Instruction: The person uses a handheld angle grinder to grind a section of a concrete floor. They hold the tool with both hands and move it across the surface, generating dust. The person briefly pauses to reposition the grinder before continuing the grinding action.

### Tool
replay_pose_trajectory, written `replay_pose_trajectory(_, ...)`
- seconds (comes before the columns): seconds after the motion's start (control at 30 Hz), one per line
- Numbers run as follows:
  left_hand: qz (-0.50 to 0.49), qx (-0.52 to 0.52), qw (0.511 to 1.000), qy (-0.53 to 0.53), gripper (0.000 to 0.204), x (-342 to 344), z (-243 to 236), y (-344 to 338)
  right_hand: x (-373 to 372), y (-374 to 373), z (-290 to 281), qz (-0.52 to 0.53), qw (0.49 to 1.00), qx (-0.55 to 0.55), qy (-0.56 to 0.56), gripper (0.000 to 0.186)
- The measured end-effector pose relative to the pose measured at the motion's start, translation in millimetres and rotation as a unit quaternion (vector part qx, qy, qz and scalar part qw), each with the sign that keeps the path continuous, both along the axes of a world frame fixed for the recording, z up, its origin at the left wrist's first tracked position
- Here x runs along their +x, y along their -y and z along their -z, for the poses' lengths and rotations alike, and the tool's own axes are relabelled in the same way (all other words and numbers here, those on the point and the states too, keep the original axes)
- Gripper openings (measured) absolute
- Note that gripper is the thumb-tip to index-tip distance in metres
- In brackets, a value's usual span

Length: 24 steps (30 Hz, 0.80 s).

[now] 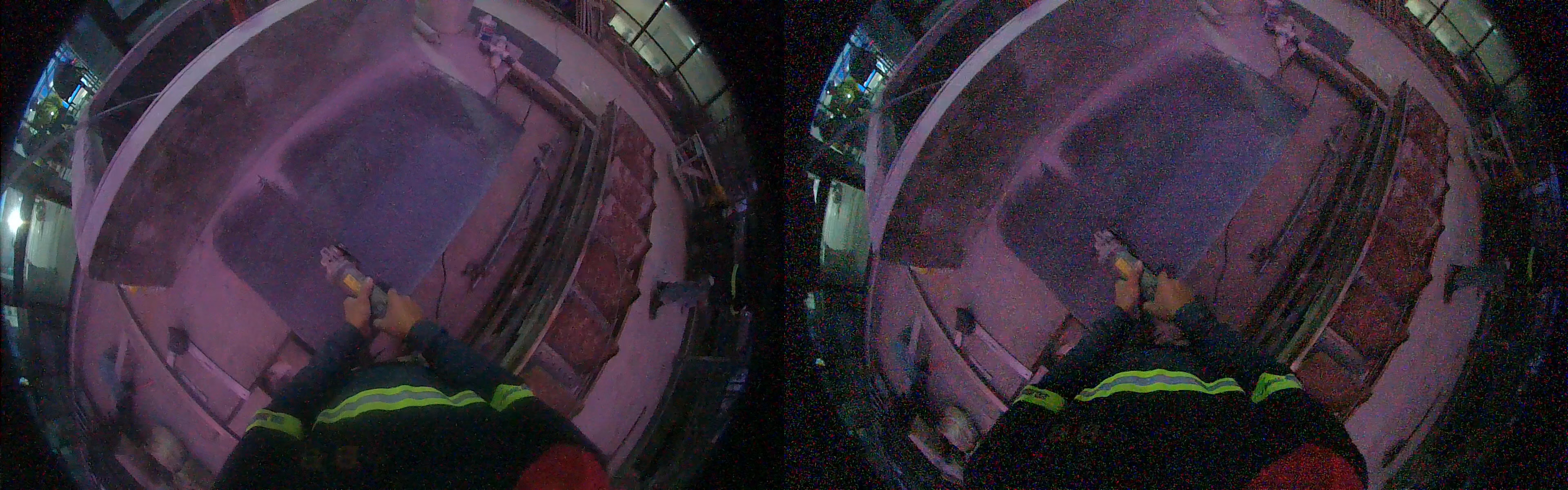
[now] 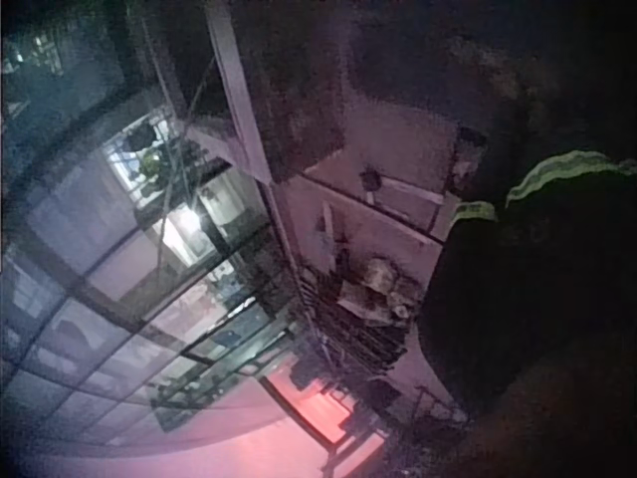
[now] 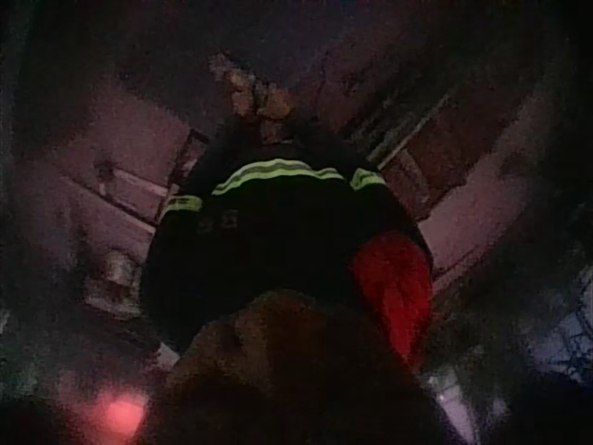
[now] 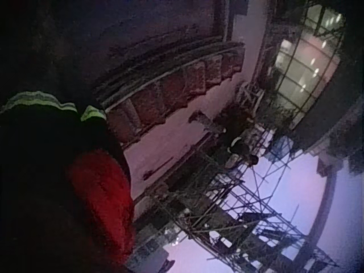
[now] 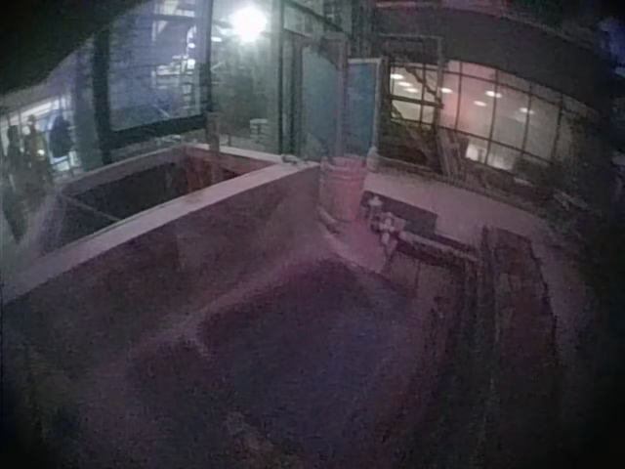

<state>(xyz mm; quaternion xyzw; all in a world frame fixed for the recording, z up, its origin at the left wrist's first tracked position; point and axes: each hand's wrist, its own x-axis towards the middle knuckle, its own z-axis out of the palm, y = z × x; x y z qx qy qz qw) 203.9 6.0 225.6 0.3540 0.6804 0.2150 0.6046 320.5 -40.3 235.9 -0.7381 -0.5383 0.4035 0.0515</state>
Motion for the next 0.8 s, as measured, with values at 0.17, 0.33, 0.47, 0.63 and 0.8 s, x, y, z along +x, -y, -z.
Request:
replay_pose_trajectory(0.17, -0.013, -0.026, 1.0, -0.002, 0.071, 5.6, 19.8, -4.8, 11.6, -3.8, -5.0, 0.014, 0.999, -0.012, -0.034, 0.064)
replay_pose_trajectory(0.33, 0.011, -0.003, 1.0, -0.017, 0.07, 7.7, 30.0, -16.7, 15.4, -13.7, 11.4, 0.012, 0.999, 0.019, -0.046, 0.065)
replay_pose_trajectory(0.47, 0.034, 0.04, 0.998, -0.041, 0.07, 3.3, 52.7, -23.6, 14.7, -26.8, 7.9, -0.016, 0.998, 0.022, -0.055, 0.07)
replay_pose_trajectory(0.63, -0.007, -0.059, 0.989, 0.134, 0.068, -15.8, 78.8, -50.8, 4.1, -41.4, 14.4, -0.02, 0.999, 0.004, -0.038, 0.069)
replay_pose_trajectory(0.8, -0.074, -0.043, 0.986, 0.146, 0.063, -9.2, 46.9, -52.5, 2.6, -58.2, 4.0, -0.021, 0.999, -0.009, -0.046, 0.066)
